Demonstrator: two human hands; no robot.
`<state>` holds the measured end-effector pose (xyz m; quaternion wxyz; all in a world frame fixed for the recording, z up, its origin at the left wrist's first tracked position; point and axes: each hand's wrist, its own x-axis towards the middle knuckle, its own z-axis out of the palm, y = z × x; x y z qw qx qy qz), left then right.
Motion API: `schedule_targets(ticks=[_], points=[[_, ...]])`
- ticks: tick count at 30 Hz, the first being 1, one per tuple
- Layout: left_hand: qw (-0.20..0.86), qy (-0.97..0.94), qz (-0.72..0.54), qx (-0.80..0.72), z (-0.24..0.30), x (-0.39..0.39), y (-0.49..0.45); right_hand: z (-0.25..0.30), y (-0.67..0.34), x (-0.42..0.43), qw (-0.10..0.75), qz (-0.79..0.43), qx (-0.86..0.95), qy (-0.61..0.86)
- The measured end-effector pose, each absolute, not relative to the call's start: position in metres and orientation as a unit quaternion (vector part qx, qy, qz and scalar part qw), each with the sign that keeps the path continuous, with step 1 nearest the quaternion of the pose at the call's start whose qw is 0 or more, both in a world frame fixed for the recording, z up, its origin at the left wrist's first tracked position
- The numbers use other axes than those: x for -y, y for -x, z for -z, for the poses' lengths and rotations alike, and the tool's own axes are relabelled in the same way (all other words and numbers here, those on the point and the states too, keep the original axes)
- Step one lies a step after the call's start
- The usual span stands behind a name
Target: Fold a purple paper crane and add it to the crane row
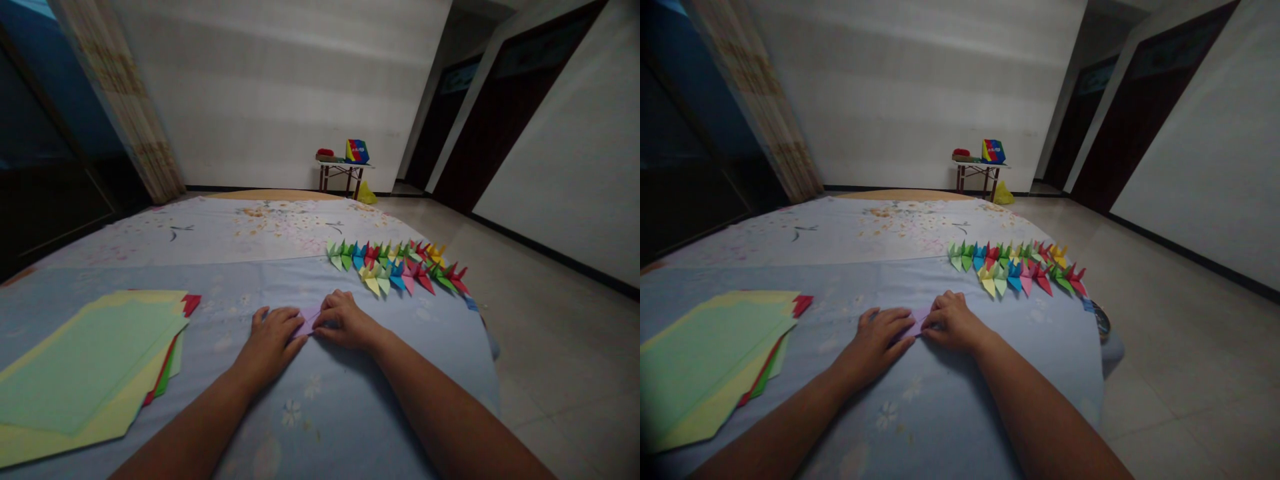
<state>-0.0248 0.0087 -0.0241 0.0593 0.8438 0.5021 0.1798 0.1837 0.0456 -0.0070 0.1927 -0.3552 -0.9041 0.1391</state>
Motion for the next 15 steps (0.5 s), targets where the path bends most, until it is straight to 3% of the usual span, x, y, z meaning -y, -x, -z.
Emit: schedule_targets(ticks=[15], points=[[0.106, -0.839, -0.204, -0.493, 0.008, -0.002, 0.016, 0.018, -0.175, -0.049, 0.173, -0.166, 0.898, 0.37]])
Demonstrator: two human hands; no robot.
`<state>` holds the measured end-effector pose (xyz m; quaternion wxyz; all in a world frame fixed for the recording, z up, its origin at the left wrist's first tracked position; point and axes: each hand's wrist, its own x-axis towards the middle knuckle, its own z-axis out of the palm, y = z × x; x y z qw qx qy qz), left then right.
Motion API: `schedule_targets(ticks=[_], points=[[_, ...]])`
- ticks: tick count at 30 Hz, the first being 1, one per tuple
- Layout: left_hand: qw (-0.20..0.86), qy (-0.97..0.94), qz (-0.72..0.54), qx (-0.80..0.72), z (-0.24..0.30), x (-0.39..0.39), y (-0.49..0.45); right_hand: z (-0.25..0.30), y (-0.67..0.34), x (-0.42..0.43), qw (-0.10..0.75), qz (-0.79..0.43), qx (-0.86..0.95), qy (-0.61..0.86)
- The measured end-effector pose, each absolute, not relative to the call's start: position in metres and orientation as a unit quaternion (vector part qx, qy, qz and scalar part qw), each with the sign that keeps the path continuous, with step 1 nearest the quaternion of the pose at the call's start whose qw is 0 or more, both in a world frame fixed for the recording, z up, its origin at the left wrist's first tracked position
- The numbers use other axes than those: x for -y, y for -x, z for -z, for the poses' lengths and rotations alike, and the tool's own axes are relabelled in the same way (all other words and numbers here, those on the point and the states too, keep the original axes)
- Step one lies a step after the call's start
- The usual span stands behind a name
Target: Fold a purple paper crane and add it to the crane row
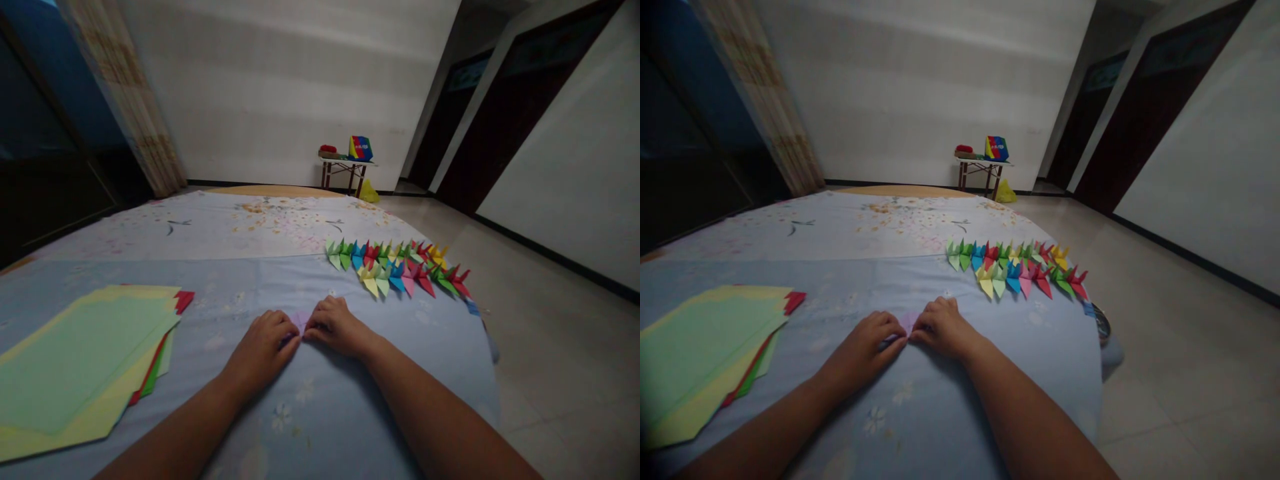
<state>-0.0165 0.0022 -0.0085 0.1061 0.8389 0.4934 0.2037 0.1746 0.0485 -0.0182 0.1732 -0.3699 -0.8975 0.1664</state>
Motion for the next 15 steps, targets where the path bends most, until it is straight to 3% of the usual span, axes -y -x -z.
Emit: schedule_targets(ticks=[15], points=[[0.142, -0.793, -0.227, -0.547, 0.016, -0.0052, 0.0116, 0.0205, -0.1743, -0.0499, 0.185, -0.17, 0.873, 0.417]])
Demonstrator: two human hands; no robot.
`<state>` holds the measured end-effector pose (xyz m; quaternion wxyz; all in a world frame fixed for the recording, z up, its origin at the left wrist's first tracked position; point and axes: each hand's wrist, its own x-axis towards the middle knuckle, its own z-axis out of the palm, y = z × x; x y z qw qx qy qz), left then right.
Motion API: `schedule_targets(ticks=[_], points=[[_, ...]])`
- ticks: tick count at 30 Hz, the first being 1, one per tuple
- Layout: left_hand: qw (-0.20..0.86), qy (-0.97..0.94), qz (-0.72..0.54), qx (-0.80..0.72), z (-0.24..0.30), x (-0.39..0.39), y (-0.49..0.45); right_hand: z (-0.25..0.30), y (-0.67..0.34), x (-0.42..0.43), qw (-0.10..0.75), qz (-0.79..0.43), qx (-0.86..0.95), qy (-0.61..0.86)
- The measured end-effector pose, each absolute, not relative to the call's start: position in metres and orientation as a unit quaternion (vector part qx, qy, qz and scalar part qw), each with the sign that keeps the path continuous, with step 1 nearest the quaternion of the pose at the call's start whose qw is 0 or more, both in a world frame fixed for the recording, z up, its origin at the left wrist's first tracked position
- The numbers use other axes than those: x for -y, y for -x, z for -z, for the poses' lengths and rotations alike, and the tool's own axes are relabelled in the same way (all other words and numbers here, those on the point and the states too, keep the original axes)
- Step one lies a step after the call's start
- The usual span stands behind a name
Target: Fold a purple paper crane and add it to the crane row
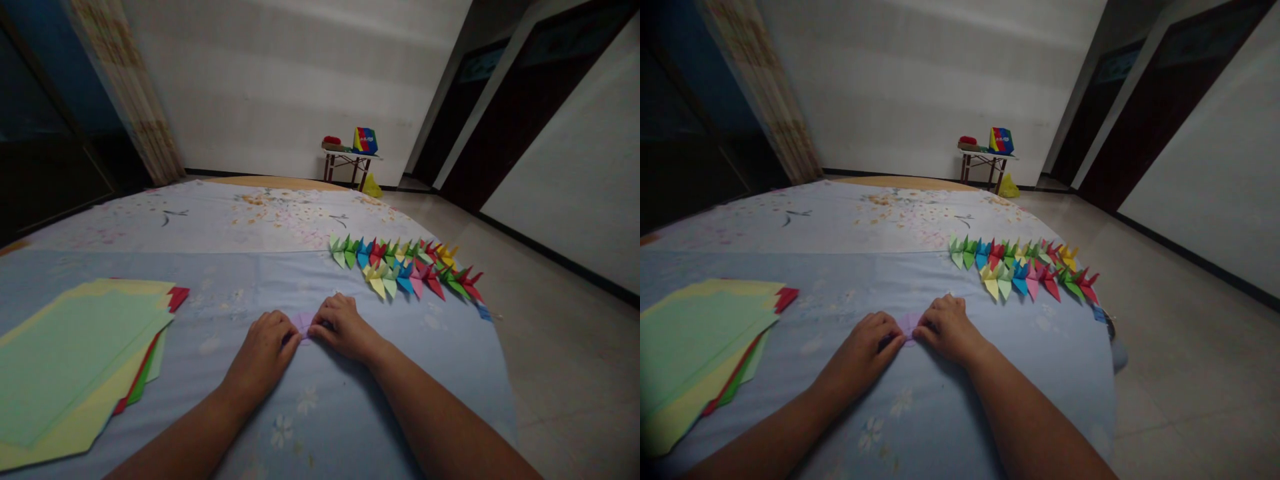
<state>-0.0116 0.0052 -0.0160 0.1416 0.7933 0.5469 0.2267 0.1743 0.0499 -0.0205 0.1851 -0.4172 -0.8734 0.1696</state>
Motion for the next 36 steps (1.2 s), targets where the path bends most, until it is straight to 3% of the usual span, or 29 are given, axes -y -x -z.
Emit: schedule_targets(ticks=[36], points=[[0.197, -0.768, -0.263, -0.549, 0.0236, -0.0098, 0.0166, 0.0217, -0.1667, -0.0494, 0.196, -0.182, 0.833, 0.484]])
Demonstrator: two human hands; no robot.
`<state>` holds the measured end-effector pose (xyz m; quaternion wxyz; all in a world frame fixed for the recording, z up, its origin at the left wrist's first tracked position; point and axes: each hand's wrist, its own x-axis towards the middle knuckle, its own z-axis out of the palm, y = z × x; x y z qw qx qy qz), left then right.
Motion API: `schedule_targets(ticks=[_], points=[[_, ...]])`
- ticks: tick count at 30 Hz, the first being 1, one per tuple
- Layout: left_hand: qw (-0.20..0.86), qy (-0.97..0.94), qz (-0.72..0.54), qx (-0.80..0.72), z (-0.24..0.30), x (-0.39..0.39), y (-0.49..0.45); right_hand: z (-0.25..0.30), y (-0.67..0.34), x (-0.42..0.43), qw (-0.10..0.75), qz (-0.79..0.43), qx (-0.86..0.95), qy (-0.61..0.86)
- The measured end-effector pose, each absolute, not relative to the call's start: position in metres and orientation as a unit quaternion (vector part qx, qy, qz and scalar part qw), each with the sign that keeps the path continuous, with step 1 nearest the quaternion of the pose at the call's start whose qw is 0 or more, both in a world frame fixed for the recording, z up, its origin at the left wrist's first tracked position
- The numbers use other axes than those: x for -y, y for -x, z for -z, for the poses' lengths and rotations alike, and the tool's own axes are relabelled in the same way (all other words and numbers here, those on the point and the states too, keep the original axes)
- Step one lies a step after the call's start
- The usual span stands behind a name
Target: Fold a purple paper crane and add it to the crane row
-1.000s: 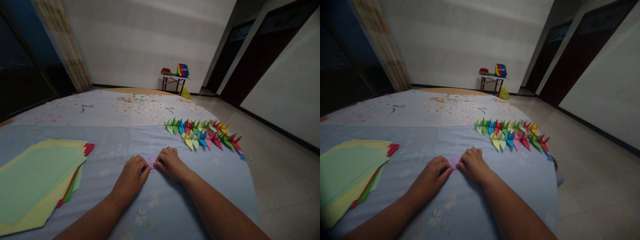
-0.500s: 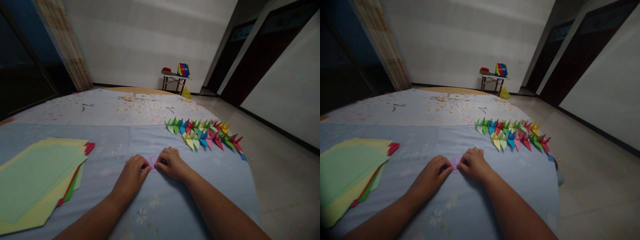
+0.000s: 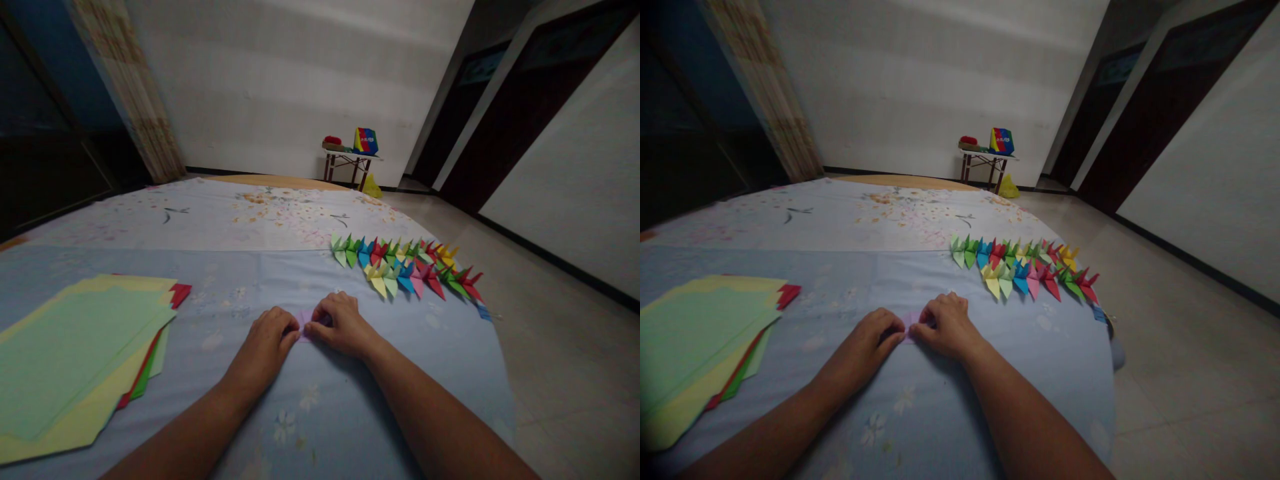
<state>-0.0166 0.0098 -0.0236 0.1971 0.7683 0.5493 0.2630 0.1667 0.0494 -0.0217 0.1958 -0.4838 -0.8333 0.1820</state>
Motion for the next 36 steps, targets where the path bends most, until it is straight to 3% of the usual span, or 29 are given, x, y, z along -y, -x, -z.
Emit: schedule_targets(ticks=[16, 23, 36], points=[[0.137, -0.783, -0.193, -0.575, 0.017, -0.006, 0.016, 0.018, -0.173, -0.05, 0.155, -0.179, 0.775, 0.586], [0.009, -0.828, -0.113, -0.549, 0.003, 0.02, 0.003, 0.015, -0.176, -0.051, 0.145, -0.194, 0.775, 0.584], [0.018, -0.829, -0.038, -0.557, 0.01, 0.033, -0.01, 0.013, -0.177, -0.051, 0.139, -0.2, 0.771, 0.589]])
